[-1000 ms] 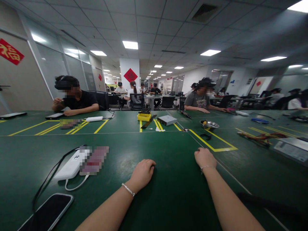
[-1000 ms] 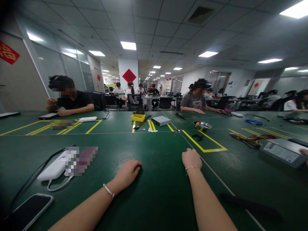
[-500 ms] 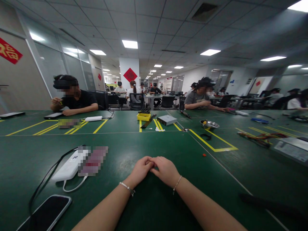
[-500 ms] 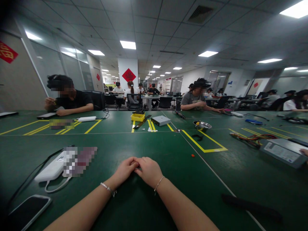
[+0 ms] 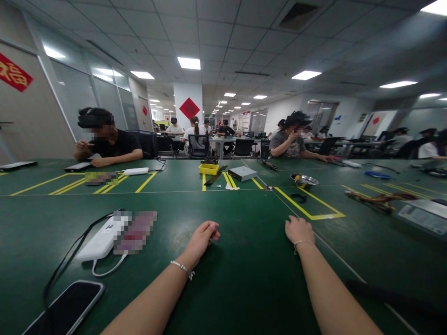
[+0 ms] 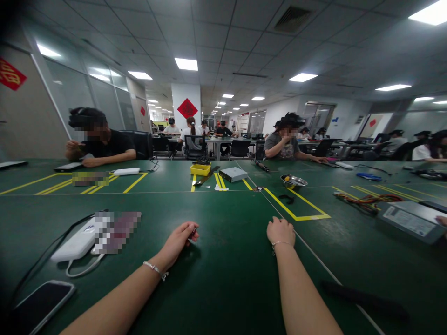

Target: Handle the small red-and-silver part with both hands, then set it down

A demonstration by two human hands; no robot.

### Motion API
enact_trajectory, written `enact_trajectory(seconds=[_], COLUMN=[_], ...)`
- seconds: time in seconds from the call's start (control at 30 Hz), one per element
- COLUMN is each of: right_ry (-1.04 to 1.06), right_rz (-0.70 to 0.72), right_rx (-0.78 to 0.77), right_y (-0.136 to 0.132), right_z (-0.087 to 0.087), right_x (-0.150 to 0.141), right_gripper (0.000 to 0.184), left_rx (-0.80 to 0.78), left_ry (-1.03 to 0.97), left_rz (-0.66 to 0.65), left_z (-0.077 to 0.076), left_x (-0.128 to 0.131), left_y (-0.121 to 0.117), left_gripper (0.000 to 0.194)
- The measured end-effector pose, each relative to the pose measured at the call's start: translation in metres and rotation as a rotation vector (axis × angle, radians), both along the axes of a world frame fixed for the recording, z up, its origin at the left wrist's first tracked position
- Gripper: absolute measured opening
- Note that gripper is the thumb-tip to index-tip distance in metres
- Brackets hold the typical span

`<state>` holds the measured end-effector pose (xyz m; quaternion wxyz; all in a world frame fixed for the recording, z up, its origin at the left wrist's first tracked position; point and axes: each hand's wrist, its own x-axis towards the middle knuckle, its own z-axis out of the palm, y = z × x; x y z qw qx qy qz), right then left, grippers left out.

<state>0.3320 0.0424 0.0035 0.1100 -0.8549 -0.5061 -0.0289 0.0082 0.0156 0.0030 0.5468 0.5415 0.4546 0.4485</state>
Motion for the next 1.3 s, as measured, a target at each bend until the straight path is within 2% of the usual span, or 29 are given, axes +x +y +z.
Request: enact_trajectory(seconds=[0.17, 0.3, 0.47, 0.67, 0.77, 0.87, 1.03, 1.13, 1.3], right_ry=[0.016, 0.036, 0.064, 0.206, 0.206, 0.184, 0.227, 0.429, 1.101], right_rz=[0.075, 0.074, -0.073, -0.119, -0.055, 0.028, 0.196, 0.335, 0.534], right_rx=[-0.110, -0.115, -0.088, -0.269, -0.289, -0.277, -0.191, -0.106, 0.009], right_y=[0.002, 0.002, -0.005, -0.007, -0.007, -0.007, -0.004, -0.003, -0.009], right_z=[0.001, 0.004, 0.009, 0.011, 0.010, 0.011, 0.015, 0.014, 0.014], right_x=[0.001, -0.002, -0.010, -0.013, -0.010, -0.010, -0.027, -0.048, -0.095], right_gripper=[0.036, 0.031, 0.042, 0.045, 0.041, 0.029, 0.017, 0.015, 0.011], left_rx=[-0.007, -0.009, -0.026, -0.012, -0.014, -0.014, 0.015, 0.029, 0.042], left_ry=[0.002, 0.001, 0.011, 0.020, 0.035, 0.052, 0.046, 0.036, -0.001], left_rz=[-0.003, -0.024, -0.022, -0.023, -0.033, -0.039, -0.069, -0.093, -0.107], left_z=[0.001, 0.000, 0.000, -0.002, 0.000, 0.002, 0.003, 0.002, 0.003], left_x=[-0.001, -0.001, 0.000, 0.001, 0.001, 0.001, 0.003, 0.005, 0.005], left_y=[-0.001, -0.002, -0.001, 0.000, -0.001, -0.002, -0.004, -0.004, -0.005], left_gripper=[0.031, 0.027, 0.026, 0.024, 0.024, 0.023, 0.023, 0.021, 0.022])
